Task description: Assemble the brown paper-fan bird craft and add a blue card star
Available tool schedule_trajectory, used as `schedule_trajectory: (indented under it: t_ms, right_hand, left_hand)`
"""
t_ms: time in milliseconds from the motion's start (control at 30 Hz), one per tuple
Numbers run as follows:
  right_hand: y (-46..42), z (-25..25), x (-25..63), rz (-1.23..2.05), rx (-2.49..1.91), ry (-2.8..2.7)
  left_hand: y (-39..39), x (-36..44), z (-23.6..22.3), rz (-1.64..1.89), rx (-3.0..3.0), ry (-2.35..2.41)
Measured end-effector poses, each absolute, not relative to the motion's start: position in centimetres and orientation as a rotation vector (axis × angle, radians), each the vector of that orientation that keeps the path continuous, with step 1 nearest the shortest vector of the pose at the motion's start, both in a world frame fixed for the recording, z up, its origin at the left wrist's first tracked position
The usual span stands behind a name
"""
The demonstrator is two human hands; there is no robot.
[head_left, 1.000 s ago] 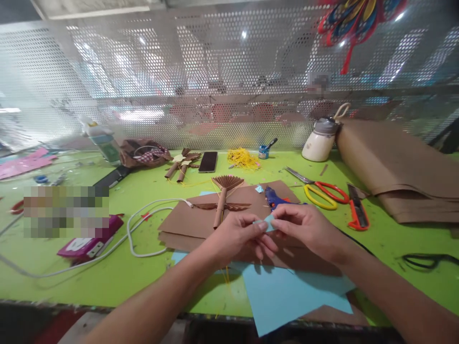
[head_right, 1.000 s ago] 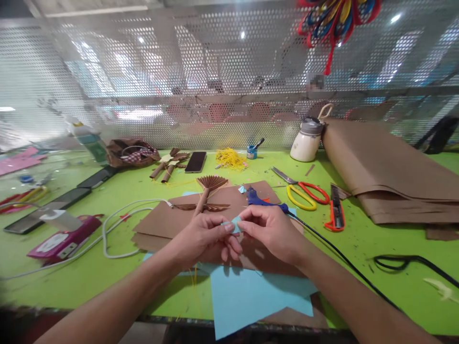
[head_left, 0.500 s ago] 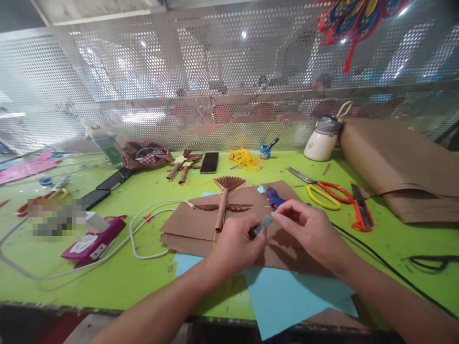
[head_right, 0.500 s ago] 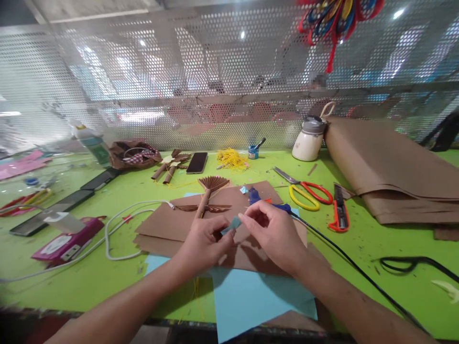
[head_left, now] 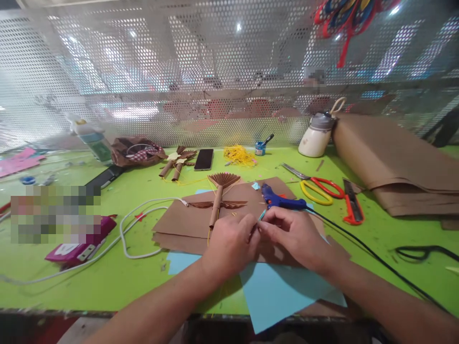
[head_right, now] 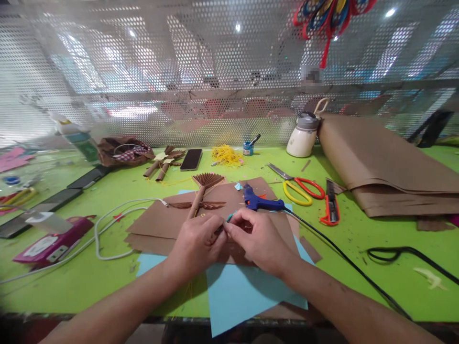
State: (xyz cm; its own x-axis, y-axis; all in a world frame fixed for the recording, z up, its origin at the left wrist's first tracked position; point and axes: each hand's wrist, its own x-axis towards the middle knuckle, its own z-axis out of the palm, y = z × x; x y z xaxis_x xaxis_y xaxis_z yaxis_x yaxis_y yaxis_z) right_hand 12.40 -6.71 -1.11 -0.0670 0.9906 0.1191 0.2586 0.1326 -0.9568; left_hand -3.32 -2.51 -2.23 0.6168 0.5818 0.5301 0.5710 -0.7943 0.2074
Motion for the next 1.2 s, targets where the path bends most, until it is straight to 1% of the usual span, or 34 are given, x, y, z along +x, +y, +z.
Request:
schedule_trajectory:
  t_ms: [333,600,1033,1200]
  right_hand:
    - [-7.0,0.1,12.5,1.178,-1.281,-1.399]
    - [-6.8,-1.3,12.6,1.351,-1.138,-1.236]
    - [-6.6,-1.1,12.6,1.504,-1.075,-1.040]
    - [-6.6,-1.2,12.6,1.505,-1.061,-1.020]
  left_hand:
    - [-2.6,-3.3,-2.2,0.942,2.872,0.970]
    - [-2.7,-3.3,-2.0,0.958,2.859,0.952]
    - [-2.7,-3.5,-2.2,1.022,3.065,0.916]
    - [-2.8,-3.5,-2.2,0.994,3.102,0.857]
